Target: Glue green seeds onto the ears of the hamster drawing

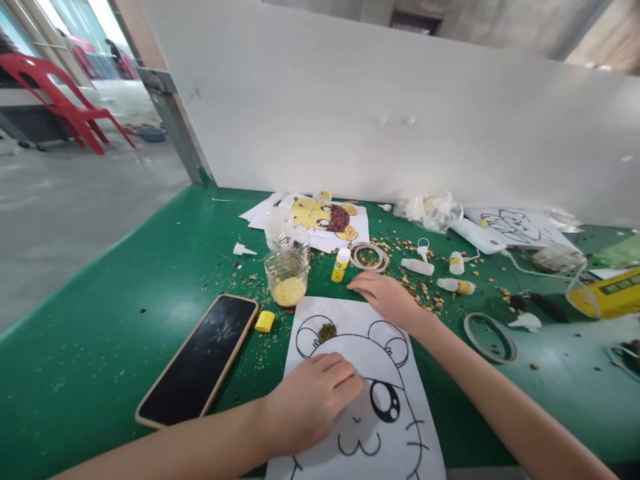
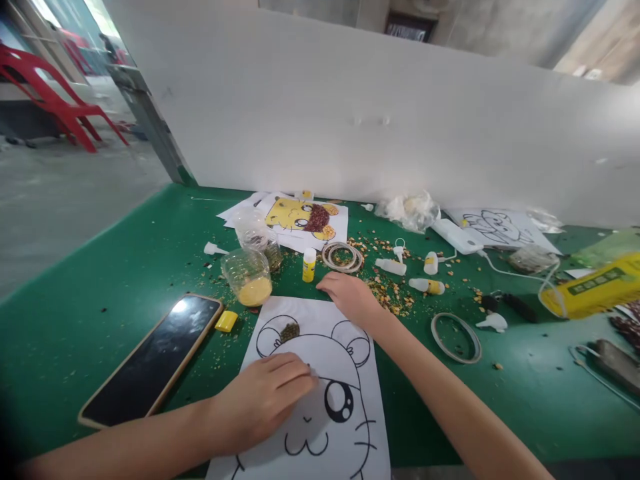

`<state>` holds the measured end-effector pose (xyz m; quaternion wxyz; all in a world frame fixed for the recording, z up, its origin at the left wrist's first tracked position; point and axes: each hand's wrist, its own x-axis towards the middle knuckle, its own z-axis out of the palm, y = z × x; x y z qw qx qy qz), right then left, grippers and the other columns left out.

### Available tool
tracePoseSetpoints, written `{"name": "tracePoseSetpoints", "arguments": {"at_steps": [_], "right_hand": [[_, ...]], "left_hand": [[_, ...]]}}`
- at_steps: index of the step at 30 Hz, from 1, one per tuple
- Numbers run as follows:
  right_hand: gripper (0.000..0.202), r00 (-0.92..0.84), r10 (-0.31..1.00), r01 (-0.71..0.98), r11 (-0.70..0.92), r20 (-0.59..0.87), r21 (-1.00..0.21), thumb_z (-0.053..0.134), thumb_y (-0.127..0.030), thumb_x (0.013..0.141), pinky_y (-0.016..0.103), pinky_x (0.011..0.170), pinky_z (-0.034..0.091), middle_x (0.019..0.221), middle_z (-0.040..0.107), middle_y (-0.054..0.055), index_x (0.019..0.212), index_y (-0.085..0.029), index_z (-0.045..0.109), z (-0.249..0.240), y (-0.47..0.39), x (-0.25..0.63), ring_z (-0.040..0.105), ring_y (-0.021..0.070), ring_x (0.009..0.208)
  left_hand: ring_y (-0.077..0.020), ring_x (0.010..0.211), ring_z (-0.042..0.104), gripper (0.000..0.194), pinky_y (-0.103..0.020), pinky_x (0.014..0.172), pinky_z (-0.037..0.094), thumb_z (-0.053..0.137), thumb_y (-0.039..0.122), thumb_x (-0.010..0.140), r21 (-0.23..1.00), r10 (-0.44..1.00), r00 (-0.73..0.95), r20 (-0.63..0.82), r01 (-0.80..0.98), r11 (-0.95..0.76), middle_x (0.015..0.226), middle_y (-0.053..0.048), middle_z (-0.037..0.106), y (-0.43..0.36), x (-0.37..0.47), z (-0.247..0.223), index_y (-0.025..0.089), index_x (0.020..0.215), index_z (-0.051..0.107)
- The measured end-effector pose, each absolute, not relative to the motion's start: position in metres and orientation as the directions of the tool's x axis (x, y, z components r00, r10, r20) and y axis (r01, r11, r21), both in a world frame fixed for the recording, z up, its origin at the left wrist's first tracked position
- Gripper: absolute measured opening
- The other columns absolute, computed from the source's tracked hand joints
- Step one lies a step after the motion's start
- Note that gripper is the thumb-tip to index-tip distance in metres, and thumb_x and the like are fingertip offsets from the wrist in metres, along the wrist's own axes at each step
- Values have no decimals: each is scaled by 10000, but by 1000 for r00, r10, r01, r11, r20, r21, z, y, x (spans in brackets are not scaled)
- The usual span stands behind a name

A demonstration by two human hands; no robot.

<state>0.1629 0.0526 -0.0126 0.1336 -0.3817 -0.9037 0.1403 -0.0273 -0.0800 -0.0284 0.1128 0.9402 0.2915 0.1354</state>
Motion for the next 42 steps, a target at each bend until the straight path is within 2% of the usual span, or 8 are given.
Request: {"name": "tracePoseSetpoints", "arguments": {"at_steps": [4, 9, 15, 20, 22, 28, 34, 42], "right_hand": [[334, -703, 691, 631, 714, 165, -303, 382, -58, 847, 344, 847, 483, 1109, 621, 68, 1021, -192, 633, -20, 49, 170, 576, 191, 1013], [371, -714, 673, 617, 735, 194, -281, 375, -11, 818, 351, 848, 468, 1093, 619, 68, 1058, -190, 594, -28, 48, 175, 547, 198, 1033], [249, -629, 736, 617, 669, 252, -415, 395, -117, 885, 329, 794, 464, 982, 664, 59, 1037, -188, 580, -29, 50, 174, 579, 184, 934], [174, -530, 802, 572, 577, 275, -582, 526, -179, 840, 307, 784, 467, 892, 674, 27, 1001, -219, 578, -21, 40, 181, 612, 168, 851], [161, -524, 811, 560, 558, 261, -612, 553, -200, 828, 302, 767, 470, 872, 670, 23, 985, -224, 581, -18, 31, 189, 613, 164, 821], [137, -617, 775, 583, 569, 140, -580, 577, -200, 819, 270, 727, 458, 835, 674, 11, 948, -239, 601, -15, 16, 211, 602, 154, 821], [153, -670, 730, 616, 648, 134, -448, 516, -267, 870, 258, 668, 445, 844, 678, 25, 979, -236, 620, -20, 21, 214, 608, 157, 798], [194, -662, 744, 624, 613, 88, -485, 454, -235, 897, 285, 737, 451, 935, 670, 26, 1039, -254, 584, -15, 22, 219, 601, 163, 875]], "left_hand": [[-180, 897, 509, 258, -303, 792, 450, 442, 104, 822, 317, 572, 800, 178, 504, -804, 963, -51, 567, -79, -28, -29, 162, 1069, 491], [-187, 917, 508, 315, -311, 803, 454, 428, 94, 825, 324, 569, 799, 195, 495, -806, 984, -58, 570, -79, -27, -27, 153, 1133, 461], [-188, 945, 507, 316, -311, 832, 451, 424, 92, 830, 316, 565, 797, 214, 491, -812, 1009, -62, 569, -80, -28, -28, 150, 1139, 455], [-196, 941, 505, 289, -315, 819, 458, 417, 94, 835, 307, 562, 799, 212, 492, -815, 1012, -67, 569, -80, -28, -27, 141, 1114, 476], [-195, 944, 503, 287, -315, 827, 455, 406, 92, 840, 302, 562, 800, 208, 494, -815, 1015, -68, 571, -80, -28, -27, 143, 1112, 484], [-195, 928, 500, 306, -323, 835, 455, 364, 103, 857, 306, 560, 808, 185, 494, -814, 1041, -73, 572, -79, -28, -25, 140, 1135, 485], [-192, 930, 503, 293, -320, 838, 451, 325, 128, 892, 275, 538, 813, 224, 477, -835, 1015, -82, 584, -77, -28, -24, 125, 1122, 506], [-199, 986, 491, 308, -321, 851, 443, 300, 136, 907, 265, 536, 818, 207, 481, -836, 1048, -85, 578, -78, -28, -26, 132, 1123, 520]]}}
